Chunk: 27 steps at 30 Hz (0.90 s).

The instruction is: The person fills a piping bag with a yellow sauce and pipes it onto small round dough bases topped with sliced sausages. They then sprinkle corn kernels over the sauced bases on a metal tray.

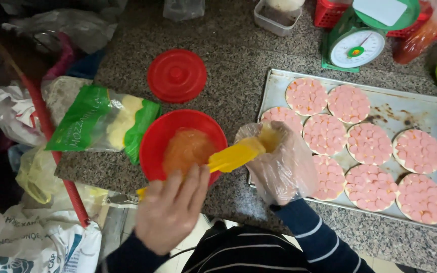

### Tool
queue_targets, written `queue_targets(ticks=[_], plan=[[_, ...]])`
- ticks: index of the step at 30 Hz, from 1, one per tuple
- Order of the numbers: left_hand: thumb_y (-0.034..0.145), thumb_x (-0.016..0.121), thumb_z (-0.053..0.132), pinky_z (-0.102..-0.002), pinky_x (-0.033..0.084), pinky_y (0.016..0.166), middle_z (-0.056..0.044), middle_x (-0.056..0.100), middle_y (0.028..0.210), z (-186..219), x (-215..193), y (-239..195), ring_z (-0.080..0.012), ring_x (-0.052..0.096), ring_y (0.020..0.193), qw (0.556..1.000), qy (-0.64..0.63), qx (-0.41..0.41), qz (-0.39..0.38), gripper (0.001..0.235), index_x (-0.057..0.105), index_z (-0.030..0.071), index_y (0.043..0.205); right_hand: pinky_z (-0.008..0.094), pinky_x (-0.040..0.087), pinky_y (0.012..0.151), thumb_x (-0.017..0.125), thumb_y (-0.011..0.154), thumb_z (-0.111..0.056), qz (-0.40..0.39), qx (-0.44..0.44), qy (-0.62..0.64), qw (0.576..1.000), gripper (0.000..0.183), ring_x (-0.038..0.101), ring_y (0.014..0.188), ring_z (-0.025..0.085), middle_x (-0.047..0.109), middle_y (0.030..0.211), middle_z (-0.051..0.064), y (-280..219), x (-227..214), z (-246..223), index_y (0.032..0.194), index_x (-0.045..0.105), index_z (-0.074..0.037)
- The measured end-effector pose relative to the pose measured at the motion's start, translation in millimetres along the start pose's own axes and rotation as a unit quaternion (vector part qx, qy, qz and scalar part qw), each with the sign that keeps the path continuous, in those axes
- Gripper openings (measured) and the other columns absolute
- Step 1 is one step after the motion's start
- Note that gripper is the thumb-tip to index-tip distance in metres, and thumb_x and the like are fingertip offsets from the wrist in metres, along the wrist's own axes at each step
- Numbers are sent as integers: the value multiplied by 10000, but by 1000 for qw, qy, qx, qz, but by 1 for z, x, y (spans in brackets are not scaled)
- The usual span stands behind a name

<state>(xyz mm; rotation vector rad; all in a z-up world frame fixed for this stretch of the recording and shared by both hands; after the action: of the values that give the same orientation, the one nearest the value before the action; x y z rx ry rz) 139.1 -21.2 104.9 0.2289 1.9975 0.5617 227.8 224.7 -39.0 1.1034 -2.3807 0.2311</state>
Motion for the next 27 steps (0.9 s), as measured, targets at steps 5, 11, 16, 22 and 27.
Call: queue_targets(ticks=[5, 11, 16, 22, 27], plan=[[1018, 677, 29, -424, 435, 797, -18, 782, 1137, -53, -12, -2, -248, 589, 843, 996, 74, -55, -22, 367, 845, 185, 1305, 415, 534, 1254, 911, 919, 10, -43, -6, 121, 992, 741, 596, 1395, 275, 555, 1431, 138, 7, -6, -2, 1441, 437, -217], [927, 661, 196, -471, 466, 886, 1, 694, 736, -51, 75, -23, -263, 679, 777, 952, 62, -176, -245, 179, 752, 246, 781, 505, 566, 1250, 862, 896, -13, 38, -47, -39, 997, 777, 671, 1373, 293, 594, 1437, 174, -9, -6, -24, 1487, 374, -139], [1055, 637, 335, -519, 398, 1012, -12, 825, 1081, -11, 133, 2, -290, 685, 1159, 861, -38, -192, -469, 220, 854, 302, 1042, 455, 600, 1219, 866, 902, -12, 29, -68, -123, 990, 755, 686, 1380, 267, 609, 1471, 174, -14, -15, -25, 1477, 394, -143], [972, 728, 317, -580, 389, 1180, -60, 859, 1144, -14, 125, -17, -307, 737, 1201, 893, -127, -231, -364, 397, 751, 240, 1362, 305, 576, 998, 909, 878, -236, 81, -22, -346, 935, 708, 722, 1107, 178, 675, 1229, 81, -21, -17, -47, 1425, 494, -65], [1164, 559, 405, -607, 492, 1129, -184, 816, 1344, -34, 61, -66, -373, 748, 1201, 898, -179, -401, -16, 500, 748, 52, 1464, 354, 600, 1047, 868, 879, -178, 120, -1, -317, 941, 773, 745, 1180, 252, 634, 1352, 147, -33, -23, -43, 1521, 441, -127]])
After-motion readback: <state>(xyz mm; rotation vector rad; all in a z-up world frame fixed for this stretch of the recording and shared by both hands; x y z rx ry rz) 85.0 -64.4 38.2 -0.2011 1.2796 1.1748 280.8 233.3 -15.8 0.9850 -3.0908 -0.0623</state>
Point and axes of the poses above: each hand's wrist, its own y-axis towards the middle knuckle, its own x-axis out of the palm, z = x × y, the point moved 1 cm from there along y, towards the middle knuckle
